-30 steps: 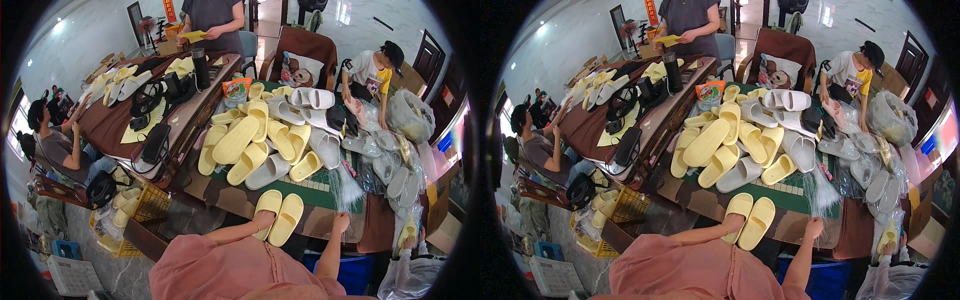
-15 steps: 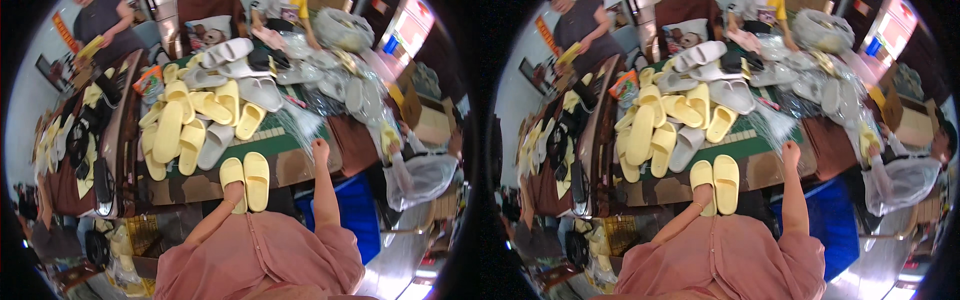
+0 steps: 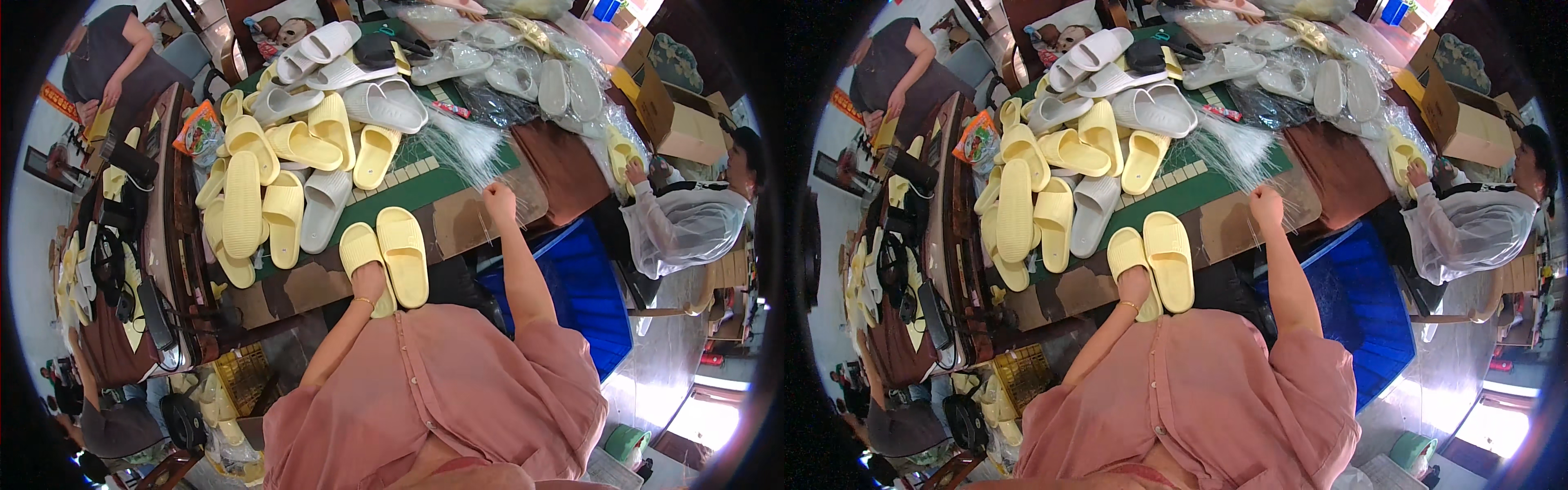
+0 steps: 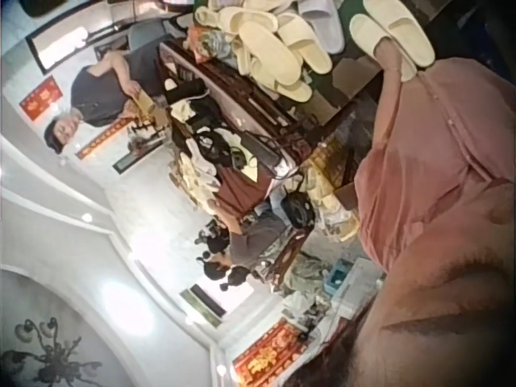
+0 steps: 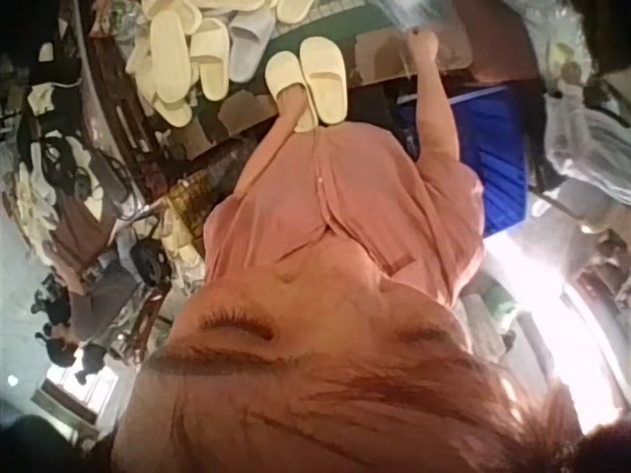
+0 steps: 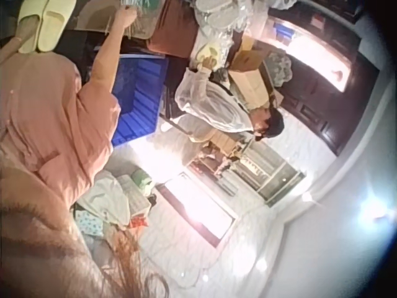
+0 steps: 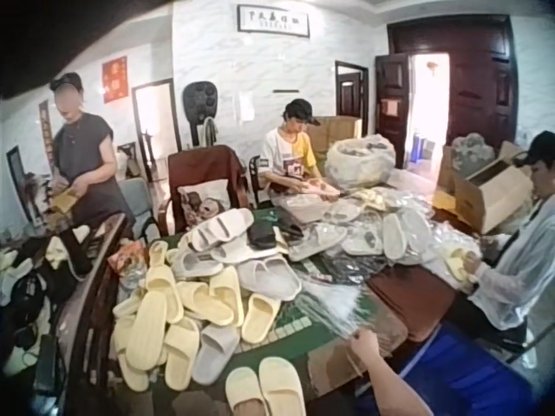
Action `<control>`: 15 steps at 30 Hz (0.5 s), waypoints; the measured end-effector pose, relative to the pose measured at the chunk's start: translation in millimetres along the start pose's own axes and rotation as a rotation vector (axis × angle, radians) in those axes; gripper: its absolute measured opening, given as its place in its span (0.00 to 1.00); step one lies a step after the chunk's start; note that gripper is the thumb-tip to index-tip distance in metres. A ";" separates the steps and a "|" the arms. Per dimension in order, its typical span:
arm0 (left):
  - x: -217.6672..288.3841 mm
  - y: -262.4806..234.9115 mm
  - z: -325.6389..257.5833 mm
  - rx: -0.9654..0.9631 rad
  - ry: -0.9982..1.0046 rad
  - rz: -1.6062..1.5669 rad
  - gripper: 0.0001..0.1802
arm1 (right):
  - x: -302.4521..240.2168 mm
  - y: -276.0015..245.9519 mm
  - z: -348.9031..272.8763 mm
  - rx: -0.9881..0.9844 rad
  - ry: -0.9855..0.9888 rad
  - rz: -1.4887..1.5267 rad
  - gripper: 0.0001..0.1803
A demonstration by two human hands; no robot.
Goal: The person pairs slippers together by threading and fastening plastic tags through them by hand.
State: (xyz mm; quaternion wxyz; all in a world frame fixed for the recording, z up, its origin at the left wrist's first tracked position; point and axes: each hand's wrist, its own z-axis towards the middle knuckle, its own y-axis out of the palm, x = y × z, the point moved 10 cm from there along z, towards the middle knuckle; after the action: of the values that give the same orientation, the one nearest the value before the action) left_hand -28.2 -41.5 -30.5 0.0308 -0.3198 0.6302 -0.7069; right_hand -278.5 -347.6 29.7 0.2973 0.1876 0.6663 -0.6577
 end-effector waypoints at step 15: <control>2.2 -1.0 -0.4 0.048 0.050 0.072 0.12 | -27.4 47.6 -10.2 -0.049 -0.054 -0.324 0.08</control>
State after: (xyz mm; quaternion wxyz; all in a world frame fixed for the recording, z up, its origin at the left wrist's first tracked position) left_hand -29.8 -41.9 -28.6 0.0481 -0.2784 0.6246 -0.7280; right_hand -228.8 -330.5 10.5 0.2097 0.0528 0.6954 -0.6853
